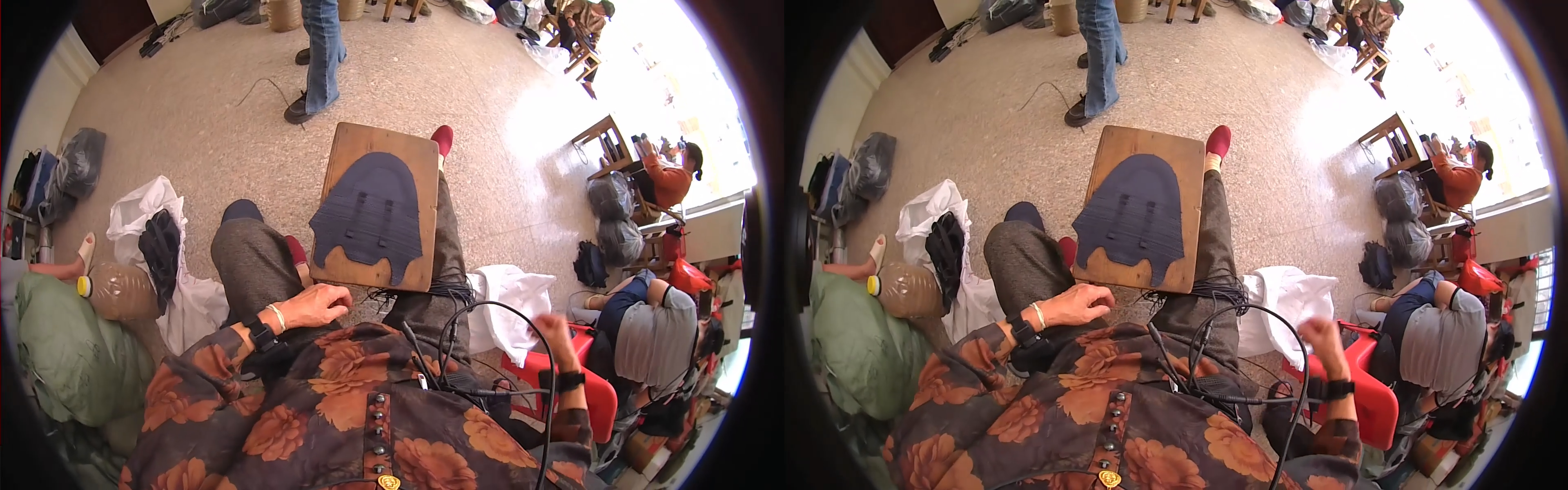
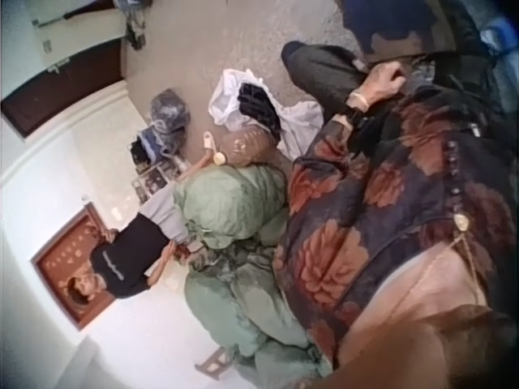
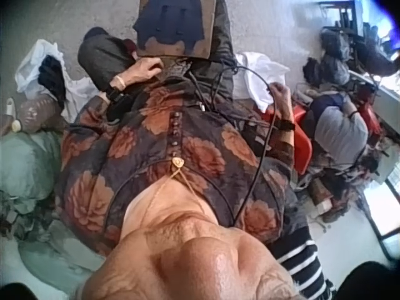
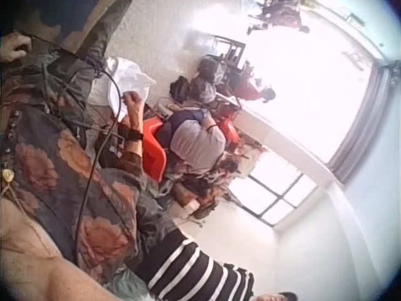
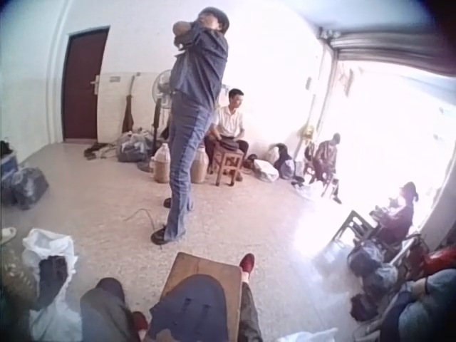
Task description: The recorder is organizing materials and manually marking or prepping shoe upper components for manufacturing in a shared workspace.
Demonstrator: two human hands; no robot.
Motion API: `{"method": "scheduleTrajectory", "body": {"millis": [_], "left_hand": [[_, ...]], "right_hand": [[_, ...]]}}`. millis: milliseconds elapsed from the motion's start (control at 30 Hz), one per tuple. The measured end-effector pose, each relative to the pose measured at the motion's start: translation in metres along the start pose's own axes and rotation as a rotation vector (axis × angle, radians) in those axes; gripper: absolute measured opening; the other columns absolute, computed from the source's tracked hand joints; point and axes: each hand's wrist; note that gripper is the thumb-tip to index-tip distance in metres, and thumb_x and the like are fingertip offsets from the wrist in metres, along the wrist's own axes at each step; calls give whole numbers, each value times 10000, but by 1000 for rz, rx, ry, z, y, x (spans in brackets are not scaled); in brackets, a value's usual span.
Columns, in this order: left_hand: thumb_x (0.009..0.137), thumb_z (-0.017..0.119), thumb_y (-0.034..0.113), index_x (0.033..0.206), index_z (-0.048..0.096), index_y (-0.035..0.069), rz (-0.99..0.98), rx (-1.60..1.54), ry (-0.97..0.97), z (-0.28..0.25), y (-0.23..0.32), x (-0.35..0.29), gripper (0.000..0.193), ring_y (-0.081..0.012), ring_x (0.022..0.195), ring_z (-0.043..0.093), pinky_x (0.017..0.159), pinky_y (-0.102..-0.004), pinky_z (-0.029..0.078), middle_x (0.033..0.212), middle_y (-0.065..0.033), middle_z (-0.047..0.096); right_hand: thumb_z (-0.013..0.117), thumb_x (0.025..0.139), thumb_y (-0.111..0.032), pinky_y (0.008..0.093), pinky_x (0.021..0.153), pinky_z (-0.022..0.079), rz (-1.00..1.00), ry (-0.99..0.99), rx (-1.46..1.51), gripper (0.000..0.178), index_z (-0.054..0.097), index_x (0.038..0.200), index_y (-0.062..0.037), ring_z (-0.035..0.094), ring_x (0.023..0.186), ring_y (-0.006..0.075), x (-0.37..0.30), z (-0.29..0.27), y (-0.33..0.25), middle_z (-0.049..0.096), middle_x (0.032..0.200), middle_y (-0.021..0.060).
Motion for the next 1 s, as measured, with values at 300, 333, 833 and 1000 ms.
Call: {"method": "scheduleTrajectory", "body": {"millis": [300, 333, 833, 1000], "left_hand": [[975, 593, 106, 1070, 646, 14, 77, -255, 361, -29, 91, 18, 142, -61, 805, 636, 688, -218, 522, 891, -25, 686], [977, 597, 107, 1075, 645, 12, 88, -420, 399, -27, 99, 22, 145, -58, 811, 635, 709, -213, 524, 901, -23, 685], [948, 621, 48, 929, 664, -32, 208, -972, 647, 33, 97, 63, 92, -97, 599, 624, 546, -255, 514, 722, -65, 670], [869, 718, 117, 899, 709, -27, 153, -1034, 663, 45, 70, 71, 147, -117, 770, 640, 707, -267, 518, 821, -51, 700]], "right_hand": [[573, 1005, -189, 220, 630, 480, -373, -179, 645, 205, 655, 1040, -4, 584, 675, 87, 75, 70, -187, 641, 790, 31], [567, 1010, -187, 218, 633, 488, -360, -266, 686, 199, 651, 1036, -8, 590, 676, 90, 74, 86, -193, 646, 796, 34], [519, 1020, -152, 265, 694, 535, -269, -450, 616, 204, 614, 1029, 29, 637, 708, 126, 52, 176, -198, 680, 838, 83], [503, 1029, -150, 272, 745, 539, -141, -488, 630, 234, 598, 1115, 45, 654, 754, 165, 52, 185, -197, 683, 936, 115]]}}
Point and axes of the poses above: each hand's wrist, its own x-axis towards the middle knuckle, its own z-axis out of the palm, y = z × x
